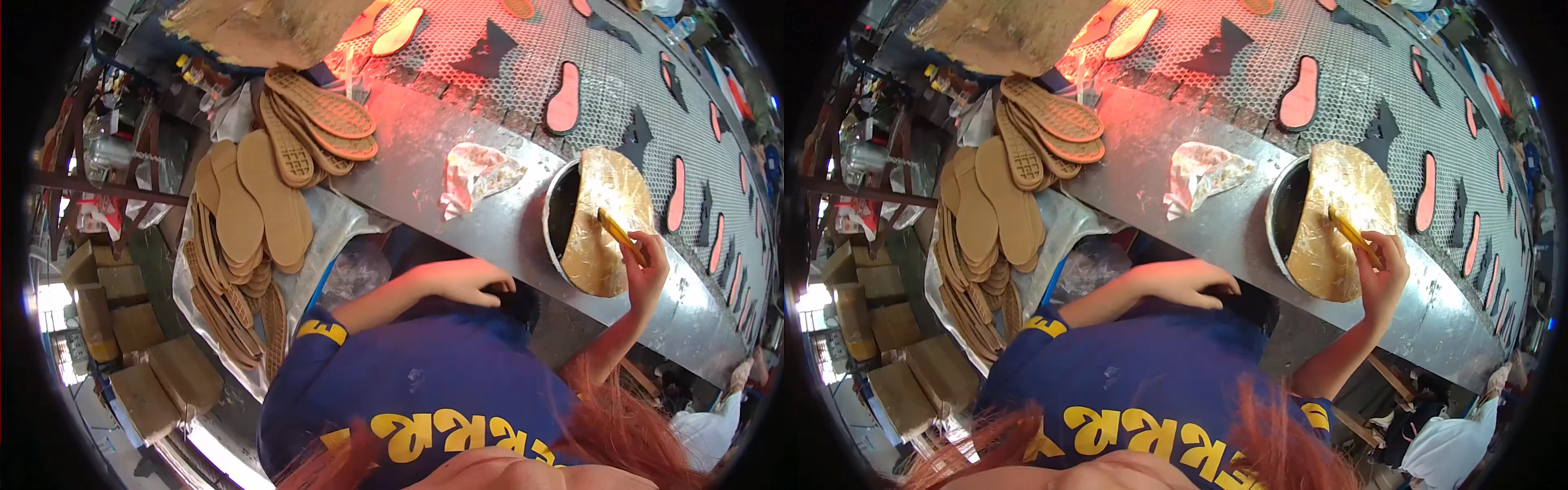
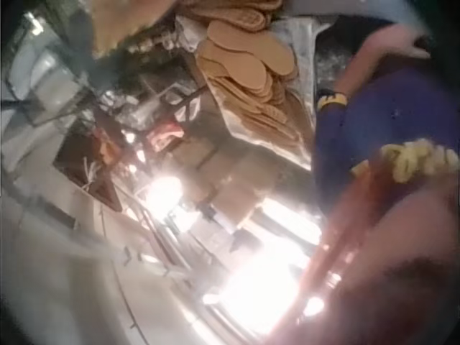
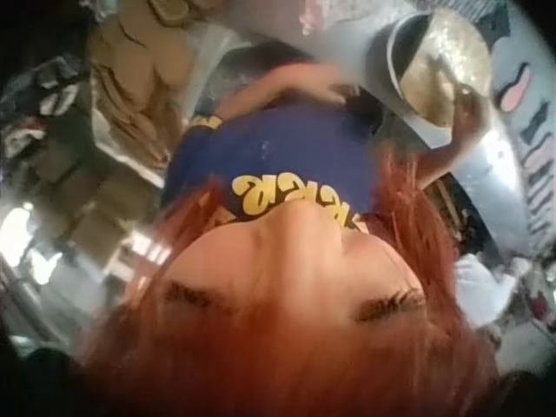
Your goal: The person repeatedly picks up brown shoe soles from a stack and applies a yellow adhesive to the textured bottom surface using a yellow plastic scraper. The person works at a metal table in a workshop environment, handling the soles one at a time and placing them back on the stack after treatment.
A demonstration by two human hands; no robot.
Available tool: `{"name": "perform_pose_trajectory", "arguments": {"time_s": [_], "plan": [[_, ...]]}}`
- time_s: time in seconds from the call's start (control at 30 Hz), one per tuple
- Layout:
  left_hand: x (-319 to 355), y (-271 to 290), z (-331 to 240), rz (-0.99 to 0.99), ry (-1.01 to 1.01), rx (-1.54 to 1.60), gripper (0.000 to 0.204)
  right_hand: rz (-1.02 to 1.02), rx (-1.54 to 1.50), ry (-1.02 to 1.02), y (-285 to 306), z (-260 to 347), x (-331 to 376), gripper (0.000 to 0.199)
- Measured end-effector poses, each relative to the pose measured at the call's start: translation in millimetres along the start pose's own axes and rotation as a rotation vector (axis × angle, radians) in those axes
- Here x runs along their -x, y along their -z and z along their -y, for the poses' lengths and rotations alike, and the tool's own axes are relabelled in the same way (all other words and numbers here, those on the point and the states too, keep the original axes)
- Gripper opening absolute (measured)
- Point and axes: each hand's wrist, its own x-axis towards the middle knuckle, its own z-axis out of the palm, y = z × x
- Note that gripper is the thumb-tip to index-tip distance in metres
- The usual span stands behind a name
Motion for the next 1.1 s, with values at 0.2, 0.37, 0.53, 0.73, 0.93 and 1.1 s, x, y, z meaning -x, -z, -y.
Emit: {"name": "perform_pose_trajectory", "arguments": {"time_s": [0.2,0.37,0.53,0.73,0.93,1.1], "plan": [[55,99,-52,-0.942,0.072,-0.395,0.021,-0.369,-0.696,-0.108,-21,6,18,0.019],[71,165,37,-1.451,0.736,-1.375,0.075,-0.413,-0.955,-0.056,-42,30,15,0.03],[42,166,31,-1.261,0.982,-1.315,0.063,-0.384,-0.937,-0.147,-57,38,36,0.026],[89,183,57,-1.37,0.756,-1.226,0.048,-0.285,-0.918,-0.112,-55,35,40,0.02],[49,161,32,-1.345,0.596,-1.527,0.043,-0.427,-0.763,-0.143,-59,36,36,0.019],[59,156,28,-1.421,0.728,-1.422,0.032,-0.364,-0.806,-0.137,-68,54,35,0.018]]}}
